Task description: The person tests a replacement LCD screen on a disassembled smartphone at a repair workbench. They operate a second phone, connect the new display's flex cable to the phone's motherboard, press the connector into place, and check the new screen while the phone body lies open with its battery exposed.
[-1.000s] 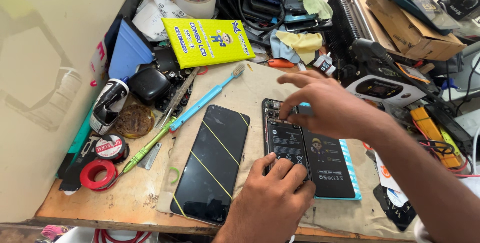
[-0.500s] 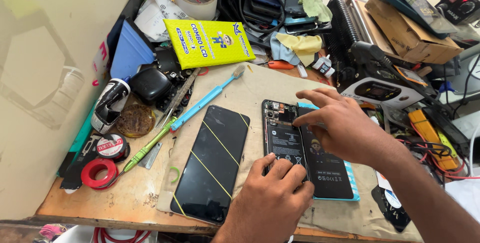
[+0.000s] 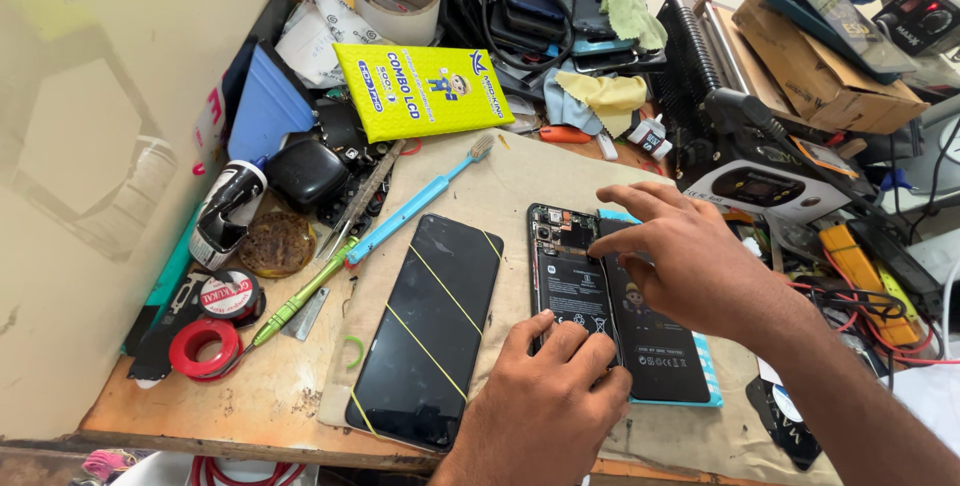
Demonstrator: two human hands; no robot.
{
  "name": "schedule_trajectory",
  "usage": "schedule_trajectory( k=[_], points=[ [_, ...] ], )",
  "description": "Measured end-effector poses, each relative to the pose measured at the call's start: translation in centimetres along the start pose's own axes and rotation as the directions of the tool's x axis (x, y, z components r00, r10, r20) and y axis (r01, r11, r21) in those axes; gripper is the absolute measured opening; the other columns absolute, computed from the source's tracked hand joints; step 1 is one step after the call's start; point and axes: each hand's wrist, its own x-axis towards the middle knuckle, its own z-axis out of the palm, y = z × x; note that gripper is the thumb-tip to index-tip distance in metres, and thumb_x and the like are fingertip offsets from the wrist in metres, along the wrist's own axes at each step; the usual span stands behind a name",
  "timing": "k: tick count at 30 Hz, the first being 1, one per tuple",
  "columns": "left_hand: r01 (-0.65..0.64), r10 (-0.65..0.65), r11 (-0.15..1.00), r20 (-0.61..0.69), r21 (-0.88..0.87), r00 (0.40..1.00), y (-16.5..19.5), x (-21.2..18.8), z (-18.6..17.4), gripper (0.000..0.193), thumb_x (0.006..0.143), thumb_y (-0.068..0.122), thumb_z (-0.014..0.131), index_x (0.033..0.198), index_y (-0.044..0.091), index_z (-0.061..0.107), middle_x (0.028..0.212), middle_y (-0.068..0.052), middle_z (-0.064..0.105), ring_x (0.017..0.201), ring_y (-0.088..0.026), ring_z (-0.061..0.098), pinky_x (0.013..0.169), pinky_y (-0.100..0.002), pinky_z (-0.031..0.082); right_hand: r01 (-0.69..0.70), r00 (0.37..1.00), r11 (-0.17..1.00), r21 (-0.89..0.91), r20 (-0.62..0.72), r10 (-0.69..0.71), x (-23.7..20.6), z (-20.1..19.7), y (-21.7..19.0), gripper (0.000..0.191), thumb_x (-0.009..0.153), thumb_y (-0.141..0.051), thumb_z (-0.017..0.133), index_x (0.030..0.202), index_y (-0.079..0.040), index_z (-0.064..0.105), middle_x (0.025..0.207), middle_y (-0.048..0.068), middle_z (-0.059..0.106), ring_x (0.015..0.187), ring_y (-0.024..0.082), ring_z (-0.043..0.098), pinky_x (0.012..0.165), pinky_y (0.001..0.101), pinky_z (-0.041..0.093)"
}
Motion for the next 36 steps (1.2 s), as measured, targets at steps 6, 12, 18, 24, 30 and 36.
schedule_trajectory(
  k=[6, 12, 18, 24, 30, 36],
  points=[
    [-0.007, 0.007, 1.0, -0.012, 0.02, 1.0, 0.0, 0.0, 0.0, 0.016, 0.089, 0.019, 0.065, 0.094, 0.007, 0.073, 0.1, -0.008, 0.061, 0.108, -0.028, 0.063, 0.105, -0.055, 0.047, 0.03, 0.996, 0.982, 0.184, -0.083, -0.015, 0.6, -0.4, -0.7, 0.026, 0.083, -0.021, 0.073, 0.108, -0.027, 0.081, 0.155, 0.003, 0.048, 0.141, 0.024, 0.04, 0.112, 0.0502, 0.035],
    [-0.009, 0.009, 1.0, -0.038, -0.006, 0.999, -0.1, -0.1, 0.1, 0.016, 0.086, 0.019, 0.065, 0.093, 0.007, 0.074, 0.097, -0.007, 0.061, 0.105, -0.026, 0.064, 0.104, -0.056, 0.048, 0.116, 0.991, 0.985, 0.128, -0.083, -0.106, 3.0, -0.2, -2.0, 0.022, 0.081, -0.021, 0.076, 0.102, -0.024, 0.082, 0.158, 0.004, 0.045, 0.15, 0.031, 0.032, 0.109, 0.0556, 0.03],
    [-0.016, 0.016, 1.0, -0.035, 0.002, 0.999, -0.4, 0.1, 0.3, 0.015, 0.089, 0.019, 0.065, 0.091, 0.007, 0.074, 0.098, -0.007, 0.061, 0.105, -0.025, 0.064, 0.105, -0.055, 0.049, 0.117, 0.991, 0.991, 0.071, -0.073, -0.112, 3.6, -0.5, -2.4, 0.02, 0.081, -0.024, 0.076, 0.1, -0.025, 0.082, 0.157, 0.003, 0.045, 0.144, 0.027, 0.035, 0.111, 0.053, 0.031],
    [-0.007, 0.007, 1.0, -0.041, -0.001, 0.999, -0.1, -0.3, 0.3, 0.015, 0.088, 0.018, 0.064, 0.091, 0.007, 0.074, 0.098, -0.008, 0.062, 0.104, -0.027, 0.064, 0.104, -0.055, 0.049, 0.137, 0.99, 0.986, 0.093, -0.045, -0.133, 4.1, -0.6, -2.3, 0.019, 0.075, -0.023, 0.081, 0.094, -0.022, 0.082, 0.155, 0.005, 0.048, 0.143, 0.027, 0.039, 0.111, 0.0488, 0.034],
    [-0.014, 0.014, 1.0, -0.043, -0.005, 0.999, -0.3, -0.1, 0.1, 0.015, 0.088, 0.018, 0.065, 0.091, 0.007, 0.073, 0.098, -0.008, 0.062, 0.104, -0.026, 0.064, 0.103, -0.056, 0.049, 0.015, 1.0, 0.991, 0.133, 0.023, -0.019, 4.8, -0.3, -2.7, 0.015, 0.075, -0.02, 0.081, 0.09, -0.018, 0.081, 0.152, 0.002, 0.048, 0.145, 0.025, 0.038, 0.114, 0.0448, 0.037],
    [-0.006, 0.006, 1.0, -0.032, -0.005, 0.999, -0.2, -0.1, 0.0, 0.014, 0.089, 0.019, 0.065, 0.091, 0.007, 0.073, 0.098, -0.008, 0.062, 0.104, -0.027, 0.064, 0.104, -0.056, 0.049, -0.077, 0.996, 0.985, 0.155, 0.051, 0.07, 4.7, 0.2, -2.8, 0.016, 0.077, -0.022, 0.085, 0.093, -0.021, 0.082, 0.158, -0.001, 0.047, 0.145, 0.022, 0.037, 0.114, 0.0439, 0.034]
  ],
)
